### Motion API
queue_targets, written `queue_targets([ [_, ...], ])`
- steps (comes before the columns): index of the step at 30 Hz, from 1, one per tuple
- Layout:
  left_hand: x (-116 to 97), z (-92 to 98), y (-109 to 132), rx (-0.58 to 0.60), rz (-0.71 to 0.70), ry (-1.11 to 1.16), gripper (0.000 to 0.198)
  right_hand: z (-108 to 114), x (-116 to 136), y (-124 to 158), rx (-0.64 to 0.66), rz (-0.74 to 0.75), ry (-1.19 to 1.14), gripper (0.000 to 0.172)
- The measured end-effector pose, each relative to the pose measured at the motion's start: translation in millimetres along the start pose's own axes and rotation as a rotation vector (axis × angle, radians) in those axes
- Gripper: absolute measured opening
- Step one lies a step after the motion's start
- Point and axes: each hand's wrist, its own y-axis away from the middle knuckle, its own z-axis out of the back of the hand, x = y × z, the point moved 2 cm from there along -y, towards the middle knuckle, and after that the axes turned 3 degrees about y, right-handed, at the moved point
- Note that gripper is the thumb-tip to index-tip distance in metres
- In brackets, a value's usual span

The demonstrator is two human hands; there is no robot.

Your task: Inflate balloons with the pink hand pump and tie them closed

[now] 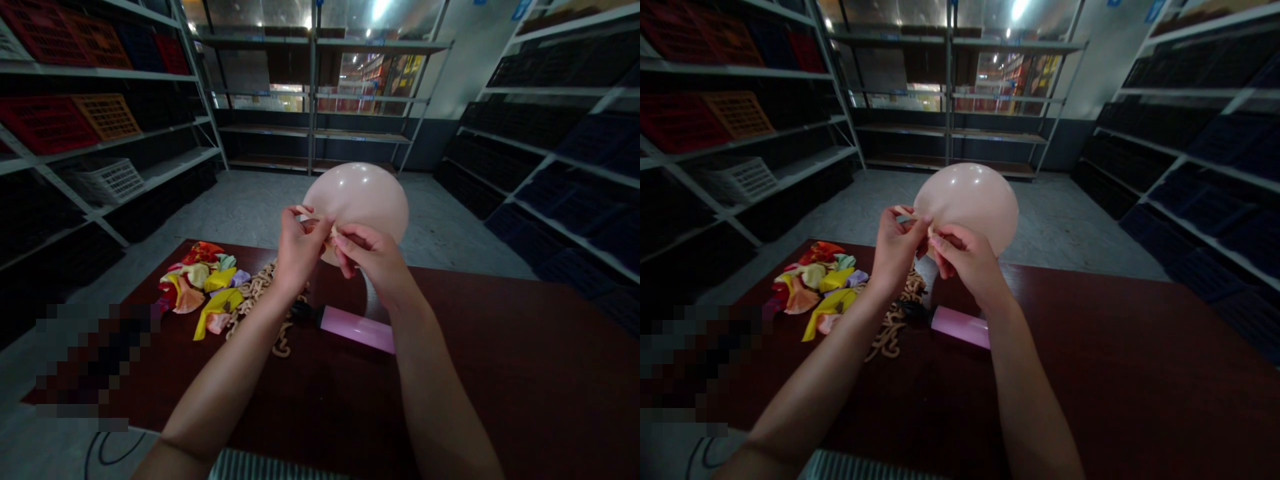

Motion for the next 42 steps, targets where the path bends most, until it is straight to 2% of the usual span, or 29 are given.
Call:
queue_targets([
  [2, -2, -1.9, 1, 0.000, 0.035, 0.042, 0.048, 0, -1, 0, -0.021, -0.020, -0.028, 0.025],
  [5, -7, -4.5, 3, 0.051, 0.064, 0.096, 0.044, 2, -3, 1, -0.070, -0.058, -0.106, 0.025],
  [8, -16, -4.8, 6, 0.155, -0.020, 0.088, 0.038, 5, -4, 0, -0.106, -0.063, -0.193, 0.026],
  [10, -22, -4.0, 9, 0.234, -0.107, 0.004, 0.031, 6, -5, -1, -0.129, -0.062, -0.201, 0.027],
  [13, -25, -3.6, 12, 0.328, -0.217, -0.258, 0.020, 7, -9, -4, -0.166, -0.064, -0.178, 0.029],
  [16, -23, -4.8, 15, 0.309, -0.298, -0.456, 0.024, 7, -12, -6, -0.207, -0.019, -0.131, 0.030],
  [20, -20, -8.8, 17, 0.305, -0.340, -0.543, 0.029, 7, -10, -6, -0.257, 0.043, -0.002, 0.029],
  [25, -26, -10.3, 19, 0.289, -0.458, -0.751, 0.018, 6, -6, -3, -0.327, 0.112, 0.165, 0.027],
  [28, -33, -8.0, 20, 0.272, -0.469, -0.854, 0.010, 4, -3, 0, -0.352, 0.146, 0.286, 0.020],
  [35, -38, -0.2, 18, 0.272, -0.459, -0.887, 0.001, -4, 6, 6, -0.420, 0.221, 0.551, 0.013],
  [42, -42, 0.1, 17, 0.301, -0.416, -0.836, 0.013, -2, 8, 6, -0.433, 0.245, 0.613, 0.011],
])
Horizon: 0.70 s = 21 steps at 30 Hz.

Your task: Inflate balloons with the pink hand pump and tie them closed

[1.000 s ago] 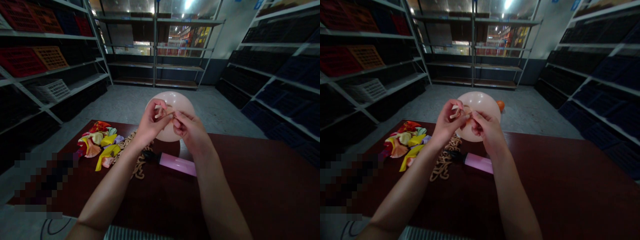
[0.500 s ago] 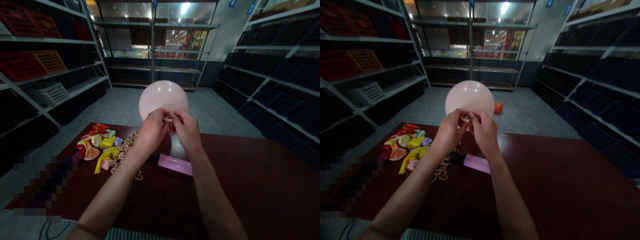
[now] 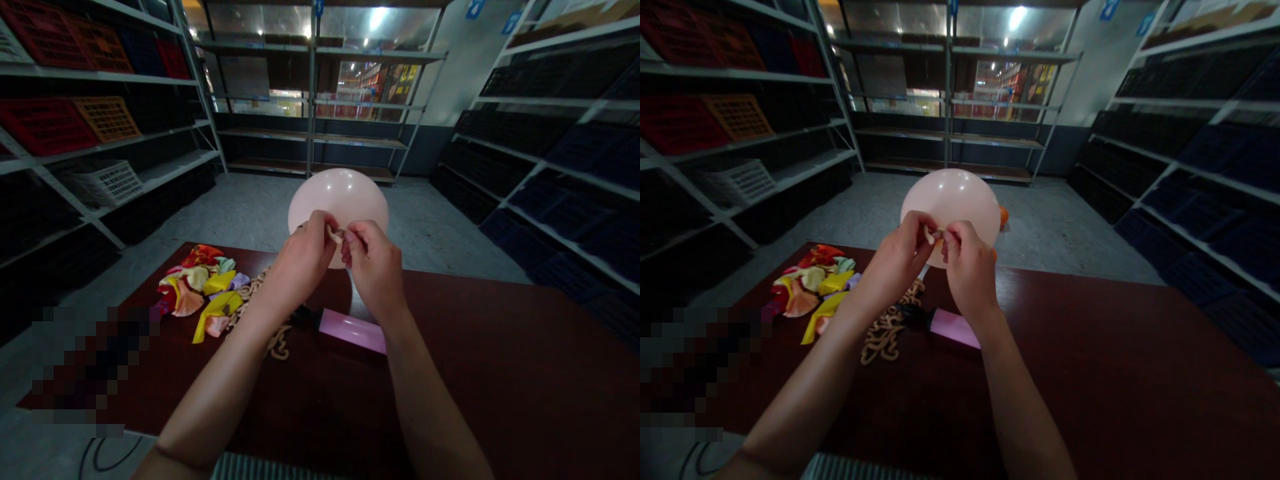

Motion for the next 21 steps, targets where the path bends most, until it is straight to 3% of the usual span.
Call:
queue_targets([
  [6, -3, 7.9, -2, 0.054, -0.007, 0.005, 0.008, 1, 1, 1, 0.024, 0.022, 0.000, 0.011],
  [13, 3, 12.9, -3, 0.087, 0.045, 0.129, 0.010, 4, 3, 0, 0.079, 0.151, 0.043, 0.012],
  [18, 3, 12.1, -4, 0.020, 0.108, 0.288, 0.007, 9, 8, 2, 0.039, 0.266, 0.147, 0.015],
  [21, 0, 11.7, -5, 0.054, 0.167, 0.318, 0.004, 10, 7, 3, 0.006, 0.339, 0.229, 0.016],
])
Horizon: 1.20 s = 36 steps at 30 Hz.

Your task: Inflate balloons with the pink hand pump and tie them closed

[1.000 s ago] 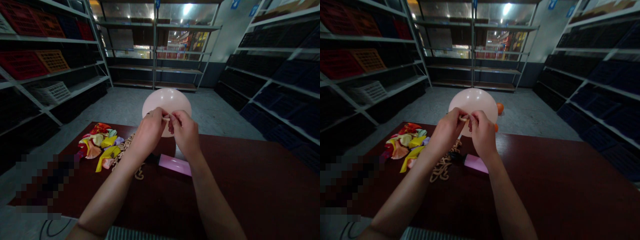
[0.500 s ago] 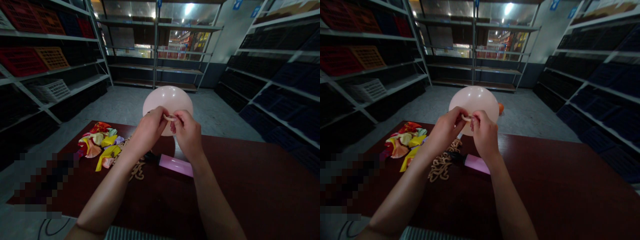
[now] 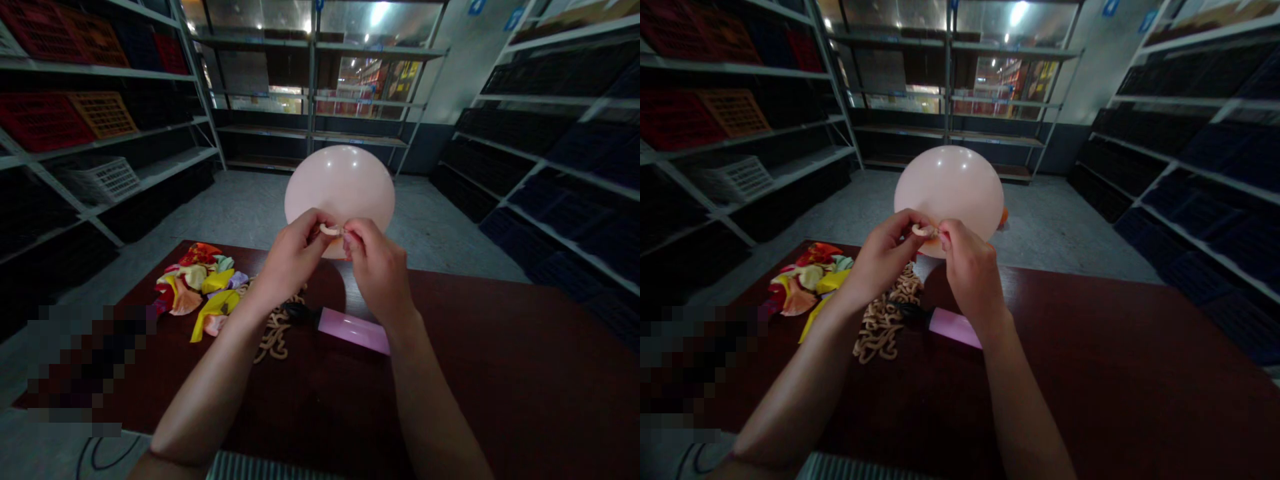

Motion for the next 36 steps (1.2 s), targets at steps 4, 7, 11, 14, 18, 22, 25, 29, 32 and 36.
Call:
queue_targets([
  [4, -3, 2.1, 0, 0.087, 0.000, -0.046, 0.008, -3, 0, 2, -0.023, 0.071, 0.066, 0.019],
  [7, -2, 5.6, 0, 0.074, -0.034, -0.123, 0.010, -7, 1, 4, -0.042, 0.088, 0.046, 0.021],
  [11, 0, 6.5, 1, 0.029, -0.045, -0.217, 0.009, -13, 3, 5, -0.075, -0.003, -0.058, 0.019],
  [14, 0, 3.4, 2, -0.015, -0.101, -0.309, 0.008, -16, 3, 4, -0.098, -0.134, -0.176, 0.014],
  [18, 0, -1.7, 3, -0.091, -0.249, -0.358, 0.003, -17, 4, 2, -0.098, -0.275, -0.354, 0.010],
  [22, 2, -1.5, 5, -0.021, -0.310, -0.095, 0.032, -16, 2, 1, 0.020, -0.437, -0.688, 0.014],
  [25, 4, 2.7, 7, 0.035, -0.325, 0.052, 0.039, -12, 0, 0, 0.162, -0.558, -0.941, 0.019],
  [29, 3, 6.4, 6, 0.015, -0.349, -0.011, 0.024, -8, -1, 0, 0.234, -0.646, -1.113, 0.022],
  [32, -3, 6.4, 4, 0.017, -0.421, -0.150, 0.015, -8, 0, 0, 0.255, -0.659, -1.187, 0.021],
  [36, -9, 7.5, 5, -0.001, -0.481, -0.201, 0.017, -7, 2, -1, 0.261, -0.647, -1.244, 0.020],
])
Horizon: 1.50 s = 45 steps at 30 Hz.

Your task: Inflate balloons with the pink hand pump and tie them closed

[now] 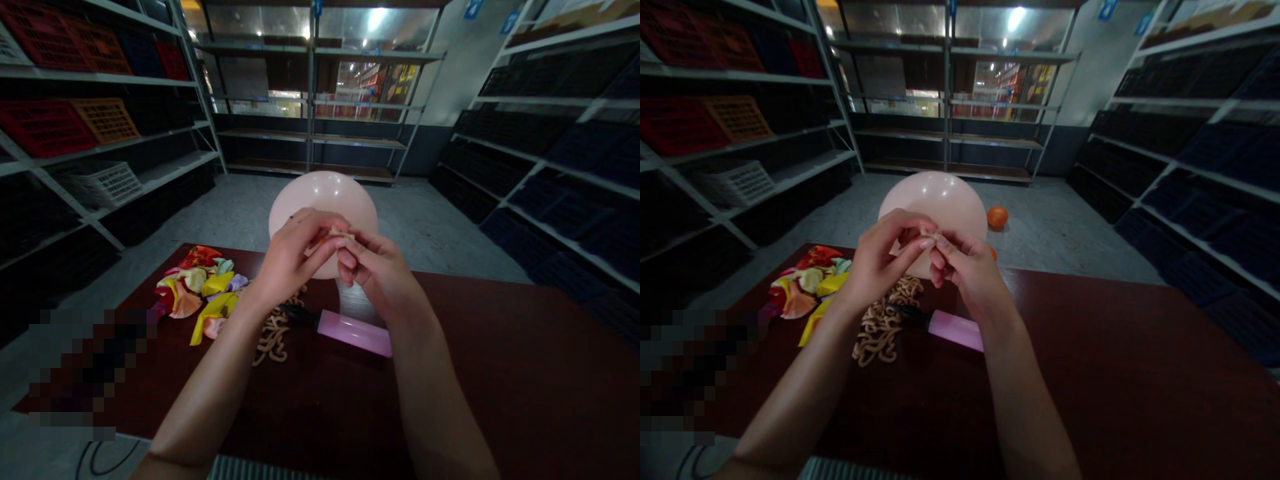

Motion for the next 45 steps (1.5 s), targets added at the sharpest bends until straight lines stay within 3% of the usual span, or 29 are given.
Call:
queue_targets([
  [4, 6, -3.4, 5, -0.046, 0.026, 0.106, 0.036, 1, 3, 1, -0.047, 0.027, 0.023, 0.021],
  [8, 11, -6.9, 7, -0.122, 0.051, 0.157, 0.022, 0, 2, 1, -0.076, 0.036, 0.081, 0.023],
  [11, 8, -5.8, 5, -0.078, 0.100, 0.082, 0.011, -1, 1, 1, -0.077, 0.051, 0.110, 0.024],
  [15, 2, -2.5, 3, -0.037, 0.124, -0.024, 0.013, -1, 0, -1, -0.088, 0.076, 0.194, 0.024],
  [23, 0, -5.6, 3, -0.026, 0.028, -0.260, 0.017, -4, -3, -2, -0.147, 0.192, 0.245, 0.020],
  [28, 1, -8.8, 0, -0.047, 0.027, -0.333, 0.014, -8, -6, -2, -0.249, 0.290, 0.323, 0.016],
  [37, 7, -8.6, -2, 0.054, 0.199, -0.026, 0.012, -3, -4, -1, -0.284, 0.388, 0.611, 0.016],
  [45, 20, -8.5, -2, -0.081, 0.401, 0.343, 0.022, -2, -2, 2, -0.275, 0.413, 0.803, 0.013],
])
